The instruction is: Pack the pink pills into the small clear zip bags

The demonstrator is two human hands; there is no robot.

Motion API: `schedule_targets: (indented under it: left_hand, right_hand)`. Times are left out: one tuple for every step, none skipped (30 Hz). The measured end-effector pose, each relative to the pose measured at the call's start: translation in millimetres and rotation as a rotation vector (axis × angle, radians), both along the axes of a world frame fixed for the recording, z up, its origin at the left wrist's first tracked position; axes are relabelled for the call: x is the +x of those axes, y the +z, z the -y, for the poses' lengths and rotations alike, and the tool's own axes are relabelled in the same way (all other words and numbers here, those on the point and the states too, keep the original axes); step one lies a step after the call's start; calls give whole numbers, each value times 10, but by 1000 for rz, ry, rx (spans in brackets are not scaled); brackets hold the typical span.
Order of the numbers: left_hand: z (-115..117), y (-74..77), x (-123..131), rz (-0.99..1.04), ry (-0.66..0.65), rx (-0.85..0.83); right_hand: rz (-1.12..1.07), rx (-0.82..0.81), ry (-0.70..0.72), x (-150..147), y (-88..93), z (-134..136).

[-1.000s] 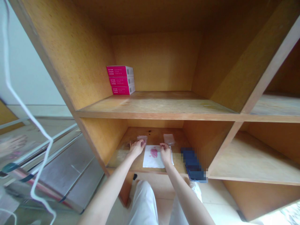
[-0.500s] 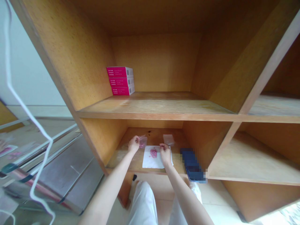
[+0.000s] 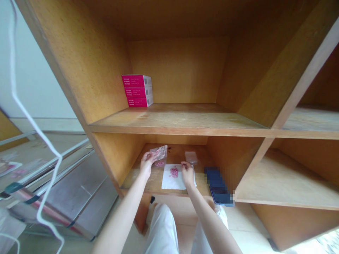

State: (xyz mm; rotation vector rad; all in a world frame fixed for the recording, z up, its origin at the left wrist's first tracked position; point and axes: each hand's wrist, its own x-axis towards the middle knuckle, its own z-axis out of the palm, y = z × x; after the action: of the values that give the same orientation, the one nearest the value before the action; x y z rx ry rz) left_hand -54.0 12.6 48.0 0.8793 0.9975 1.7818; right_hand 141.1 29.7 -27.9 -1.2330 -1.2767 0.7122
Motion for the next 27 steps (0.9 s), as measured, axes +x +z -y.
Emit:
schedule_targets:
  left_hand:
    - [38, 2, 15, 30, -34, -6]
    - [71, -2, 28, 55, -58, -13]
    - [100, -12, 41, 74, -71, -19]
    - [123, -29, 53, 88, -82, -27]
    - [142, -50, 64, 100, -87, -36]
    - [158, -73, 76, 111, -91, -45]
    - [173, -96, 90, 122, -96, -52]
    - [188, -118, 104, 133, -102, -57]
    - [204, -137, 121, 143, -114, -57]
    - [221, -153, 139, 151, -128, -57]
    - [240, -165, 157, 158, -143, -58]
    - [260, -176, 175, 164, -153, -61]
    - [280, -185, 191, 170, -162, -66]
    - [299, -194, 205, 176, -169, -71]
    - [318, -204, 217, 180, -176, -75]
    - [336, -214, 226, 183, -185, -76]
    - [352, -224, 233, 184, -190, -76]
    - [368, -235, 238, 184, -193, -76]
    - [384, -247, 242, 184, -192, -76]
    - [399, -260, 245, 185, -181, -76]
    - [415, -273, 248, 186, -163, -73]
    - [431, -288, 249, 185, -140, -70]
    - [447, -304, 249, 178, -110, -70]
    - [463, -321, 246, 165, -71, -76]
    - [479, -339, 240, 141, -29, -88]
    - [494, -358, 231, 107, 14, -106]
    - [507, -376, 218, 64, 51, -127]
  right_hand:
    - [6, 8, 0, -2, 5, 7]
    - [12, 20, 2, -5, 11, 16]
    - [19, 36, 6, -9, 17, 25]
    - [25, 58, 12, -14, 25, 36]
    - [30, 83, 20, -22, 34, 46]
    - [32, 110, 28, -30, 45, 58]
    - [33, 137, 38, -39, 59, 70]
    - [34, 162, 49, -49, 77, 83]
    - [34, 184, 61, -58, 99, 98]
    - [33, 205, 74, -67, 125, 115]
    - [30, 224, 89, -75, 156, 134]
    - [24, 241, 104, -81, 189, 153]
    - [16, 256, 118, -86, 224, 174]
    - [6, 266, 133, -90, 259, 194]
    - [-6, 267, 151, -95, 292, 212]
    - [-20, 258, 173, -101, 323, 228]
    - [-35, 237, 203, -109, 350, 240]
    - [-52, 208, 238, -120, 372, 247]
    - [-72, 174, 274, -133, 391, 251]
    - [-95, 137, 309, -149, 404, 251]
    - [-119, 99, 341, -168, 414, 249]
    - [-140, 60, 372, -188, 421, 244]
    - [-157, 19, 401, -208, 425, 238]
    - [-172, -23, 429, -229, 427, 233]
    - [-184, -66, 456, -249, 428, 229]
    - [-195, -107, 479, -269, 428, 226]
    - [-203, -142, 496, -288, 429, 226]
